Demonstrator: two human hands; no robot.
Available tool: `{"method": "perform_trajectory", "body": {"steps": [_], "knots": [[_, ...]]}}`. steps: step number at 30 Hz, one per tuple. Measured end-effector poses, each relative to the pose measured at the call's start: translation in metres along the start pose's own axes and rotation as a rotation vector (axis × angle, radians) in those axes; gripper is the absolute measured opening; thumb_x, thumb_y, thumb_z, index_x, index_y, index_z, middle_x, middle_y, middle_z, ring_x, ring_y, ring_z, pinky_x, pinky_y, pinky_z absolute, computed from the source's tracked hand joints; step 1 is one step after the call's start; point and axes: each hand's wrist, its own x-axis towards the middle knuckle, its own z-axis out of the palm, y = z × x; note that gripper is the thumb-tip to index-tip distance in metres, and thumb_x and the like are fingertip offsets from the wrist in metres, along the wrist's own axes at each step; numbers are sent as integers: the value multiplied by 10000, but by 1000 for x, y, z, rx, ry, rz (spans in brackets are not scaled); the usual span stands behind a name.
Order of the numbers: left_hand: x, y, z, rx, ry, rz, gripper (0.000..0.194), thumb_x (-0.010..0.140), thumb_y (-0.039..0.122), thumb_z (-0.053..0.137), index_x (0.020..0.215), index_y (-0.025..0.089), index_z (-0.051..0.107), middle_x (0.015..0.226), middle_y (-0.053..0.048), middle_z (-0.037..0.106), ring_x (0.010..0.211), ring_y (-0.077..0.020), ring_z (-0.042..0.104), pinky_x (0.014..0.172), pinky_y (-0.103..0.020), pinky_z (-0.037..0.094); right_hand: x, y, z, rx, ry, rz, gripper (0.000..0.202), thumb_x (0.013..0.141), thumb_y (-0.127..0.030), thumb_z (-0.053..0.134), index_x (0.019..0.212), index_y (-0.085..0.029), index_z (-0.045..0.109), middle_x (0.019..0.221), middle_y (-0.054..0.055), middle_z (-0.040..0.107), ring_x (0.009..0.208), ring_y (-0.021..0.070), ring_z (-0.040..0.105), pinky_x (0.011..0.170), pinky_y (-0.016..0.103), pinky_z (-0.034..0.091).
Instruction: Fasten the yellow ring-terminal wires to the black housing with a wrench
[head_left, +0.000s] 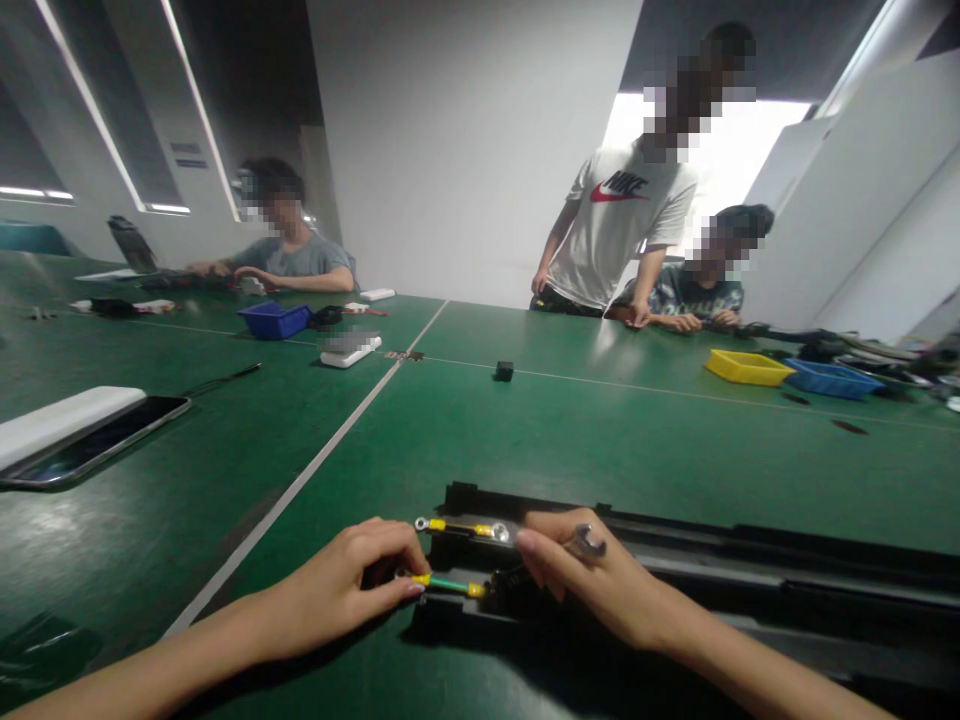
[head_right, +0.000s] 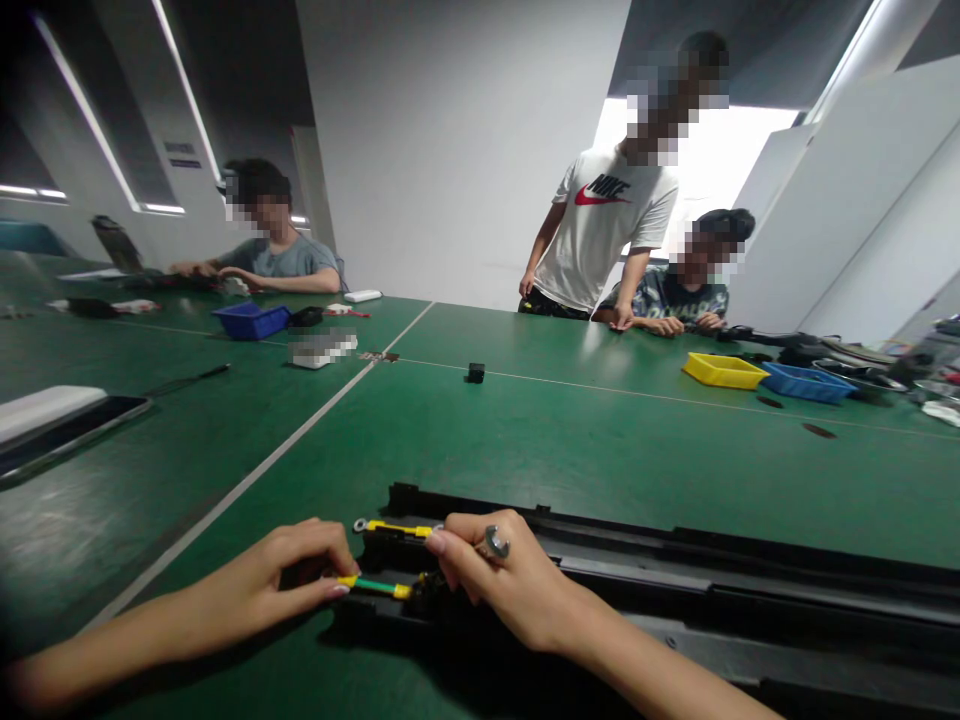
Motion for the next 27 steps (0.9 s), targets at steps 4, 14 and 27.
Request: {"method": "perform_trajectory", "body": {"steps": [4,14,27], "knots": [[1,1,0,-5,-2,-3,94,908,243,578,869,176,631,858,-8,649,787,-171,570,718,-260,411,0,-1,0,3,1,-1,543,922,-595,389,605,-162,471,531,-32,423,494,86,371,466,198,285],[0,0,0,9,-5,0,116,917,260,562,868,180,630,847,-7,649,777,-171,566,718,-260,407,1,-3,-1,3,0,4,534,925,-584,388,608,-163,476,532,-30,427,499,90,384,475,200,299],[0,-3,1,-1,-5,6,105,918,255,565,876,181,625,853,-7,642,776,-167,562,705,-255,404,0,-2,-1,6,-4,0,541,919,-595,392,606,-162,475,535,-29,428,497,88,373,469,198,288]]}}
